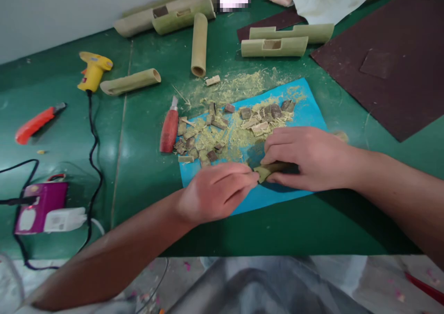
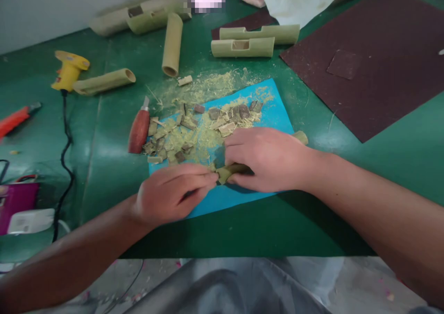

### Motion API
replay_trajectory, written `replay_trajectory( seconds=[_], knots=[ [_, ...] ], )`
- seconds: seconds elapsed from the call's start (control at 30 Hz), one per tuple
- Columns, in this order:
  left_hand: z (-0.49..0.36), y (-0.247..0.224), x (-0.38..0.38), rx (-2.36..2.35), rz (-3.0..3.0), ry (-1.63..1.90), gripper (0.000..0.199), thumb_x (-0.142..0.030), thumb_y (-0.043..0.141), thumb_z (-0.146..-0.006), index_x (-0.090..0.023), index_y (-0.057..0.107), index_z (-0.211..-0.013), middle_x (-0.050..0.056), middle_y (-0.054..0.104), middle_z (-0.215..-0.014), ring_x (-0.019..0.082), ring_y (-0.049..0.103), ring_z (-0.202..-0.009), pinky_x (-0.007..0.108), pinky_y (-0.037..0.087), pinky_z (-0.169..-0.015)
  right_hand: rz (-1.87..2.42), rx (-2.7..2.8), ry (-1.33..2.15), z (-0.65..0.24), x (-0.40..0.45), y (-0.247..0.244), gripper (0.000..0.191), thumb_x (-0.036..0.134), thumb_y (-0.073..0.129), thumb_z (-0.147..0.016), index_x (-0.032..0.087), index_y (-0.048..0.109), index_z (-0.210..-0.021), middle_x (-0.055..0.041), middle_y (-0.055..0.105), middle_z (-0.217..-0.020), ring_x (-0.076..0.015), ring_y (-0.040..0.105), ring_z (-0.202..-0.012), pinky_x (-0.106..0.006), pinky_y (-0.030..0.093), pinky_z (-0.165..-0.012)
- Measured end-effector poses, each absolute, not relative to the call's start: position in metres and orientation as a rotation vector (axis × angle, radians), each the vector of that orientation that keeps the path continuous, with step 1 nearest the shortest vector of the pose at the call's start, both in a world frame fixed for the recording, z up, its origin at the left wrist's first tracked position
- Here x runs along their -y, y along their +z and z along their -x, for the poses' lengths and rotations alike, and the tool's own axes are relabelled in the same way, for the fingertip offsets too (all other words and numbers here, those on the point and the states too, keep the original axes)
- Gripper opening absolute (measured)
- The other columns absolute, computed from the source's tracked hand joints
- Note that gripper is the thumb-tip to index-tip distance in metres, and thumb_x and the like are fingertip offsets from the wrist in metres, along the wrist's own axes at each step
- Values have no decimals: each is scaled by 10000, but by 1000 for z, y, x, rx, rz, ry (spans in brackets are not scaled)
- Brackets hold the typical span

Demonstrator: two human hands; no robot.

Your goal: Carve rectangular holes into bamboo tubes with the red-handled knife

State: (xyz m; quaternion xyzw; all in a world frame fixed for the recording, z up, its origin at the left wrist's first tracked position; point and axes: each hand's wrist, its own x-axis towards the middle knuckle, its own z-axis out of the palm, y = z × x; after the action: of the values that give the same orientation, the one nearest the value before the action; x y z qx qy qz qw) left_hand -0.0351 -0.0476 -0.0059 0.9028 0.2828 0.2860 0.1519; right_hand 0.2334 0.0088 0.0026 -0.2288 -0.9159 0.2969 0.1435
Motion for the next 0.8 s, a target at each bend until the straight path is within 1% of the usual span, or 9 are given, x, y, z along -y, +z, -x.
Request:
replay_trajectory(
  seconds=[0.17,0.3,0.57,0.8],
  knots=[
    [35,-6,46,-822,-2586,827,123,-185,614,-1106,-170,735,-1122,87,857,-1063,161,851,-972,222,693,-904,667,2645,855,-233,-9,3,188,328,647,-1008,216,725,-878,-67,705,-906,-238,630,-909,-364,436,-769],
    [35,-6,46,-821,-2566,817,107,-178,628,-1099,-192,731,-1125,68,859,-1063,151,849,-966,222,696,-904,662,2654,871,-233,-10,3,194,317,639,-1011,204,730,-884,-77,710,-923,-243,635,-923,-368,442,-782],
    [36,-4,46,-826,-2560,811,114,-164,634,-1093,-180,744,-1120,65,860,-1081,145,846,-995,210,685,-934,670,2662,875,-233,-11,4,199,324,644,-1013,199,738,-891,-78,715,-930,-243,641,-941,-358,445,-782],
    [33,-5,48,-842,-2541,834,114,-161,621,-1102,-178,733,-1112,61,853,-1062,137,842,-971,211,690,-913,672,2661,871,-233,-10,3,190,320,649,-1013,201,740,-896,-73,718,-928,-241,644,-933,-361,447,-776]
  ],
)
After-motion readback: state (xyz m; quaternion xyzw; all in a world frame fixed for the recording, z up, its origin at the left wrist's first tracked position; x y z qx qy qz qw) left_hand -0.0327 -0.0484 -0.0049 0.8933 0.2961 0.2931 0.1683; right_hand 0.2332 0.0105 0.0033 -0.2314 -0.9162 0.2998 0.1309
